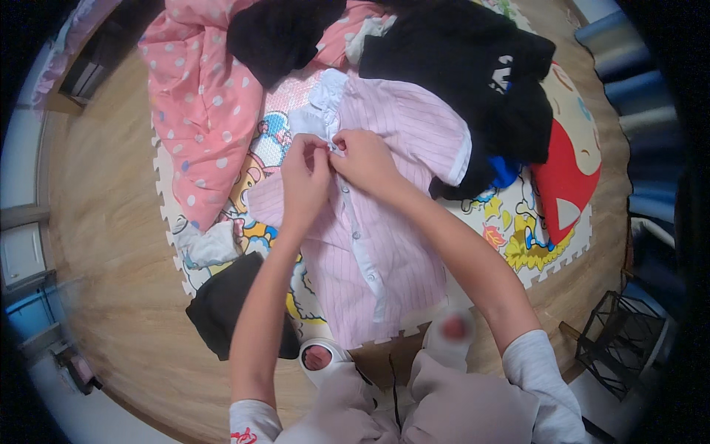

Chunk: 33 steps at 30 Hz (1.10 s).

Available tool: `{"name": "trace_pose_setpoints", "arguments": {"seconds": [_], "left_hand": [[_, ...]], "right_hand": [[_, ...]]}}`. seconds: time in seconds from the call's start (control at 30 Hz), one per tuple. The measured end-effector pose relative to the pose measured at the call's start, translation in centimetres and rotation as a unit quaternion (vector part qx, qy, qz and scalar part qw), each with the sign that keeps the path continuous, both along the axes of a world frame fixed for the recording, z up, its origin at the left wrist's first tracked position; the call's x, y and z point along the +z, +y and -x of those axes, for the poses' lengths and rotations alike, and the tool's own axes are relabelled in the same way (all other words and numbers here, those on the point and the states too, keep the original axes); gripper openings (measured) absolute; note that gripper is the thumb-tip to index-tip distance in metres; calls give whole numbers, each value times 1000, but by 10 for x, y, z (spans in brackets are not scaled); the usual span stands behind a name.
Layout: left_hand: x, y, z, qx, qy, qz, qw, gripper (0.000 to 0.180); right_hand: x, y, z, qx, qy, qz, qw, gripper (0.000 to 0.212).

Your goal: The person sits on a colorful play mat and folds a pile of laundry. They first fold a small white and blue patterned cloth, then a black garment, and finally a pink striped shirt, which they button up before folding.

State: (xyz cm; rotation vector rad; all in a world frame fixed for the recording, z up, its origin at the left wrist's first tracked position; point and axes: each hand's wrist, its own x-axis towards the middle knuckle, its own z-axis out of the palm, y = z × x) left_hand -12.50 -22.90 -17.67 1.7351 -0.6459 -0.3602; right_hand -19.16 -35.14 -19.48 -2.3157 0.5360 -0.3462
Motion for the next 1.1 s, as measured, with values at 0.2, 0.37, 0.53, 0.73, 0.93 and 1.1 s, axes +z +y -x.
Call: {"name": "trace_pose_setpoints", "arguments": {"seconds": [0.2, 0.37, 0.53, 0.73, 0.93, 1.1], "left_hand": [[-28, 4, 12, 22, -3, -60, 998, 12], [-31, 4, 15, 47, -1, -65, 997, 13], [-32, 11, 13, 60, -14, -77, 995, 13], [14, 27, 22, 20, 13, -35, 999, 29], [58, 45, 54, 13, 85, 25, 996, 28], [73, 55, 73, 47, 3, 37, 998, 22]], "right_hand": [[-3, -7, 13, -40, -20, -218, 975, 24], [-8, 0, 7, -15, -83, -154, 984, 16], [-7, 1, 6, 1, -35, -132, 991, 15], [33, 3, 34, -7, -82, -403, 912, 16], [83, 24, 64, 27, -134, -377, 916, 17], [111, 37, 86, 18, -117, -237, 964, 20]]}}
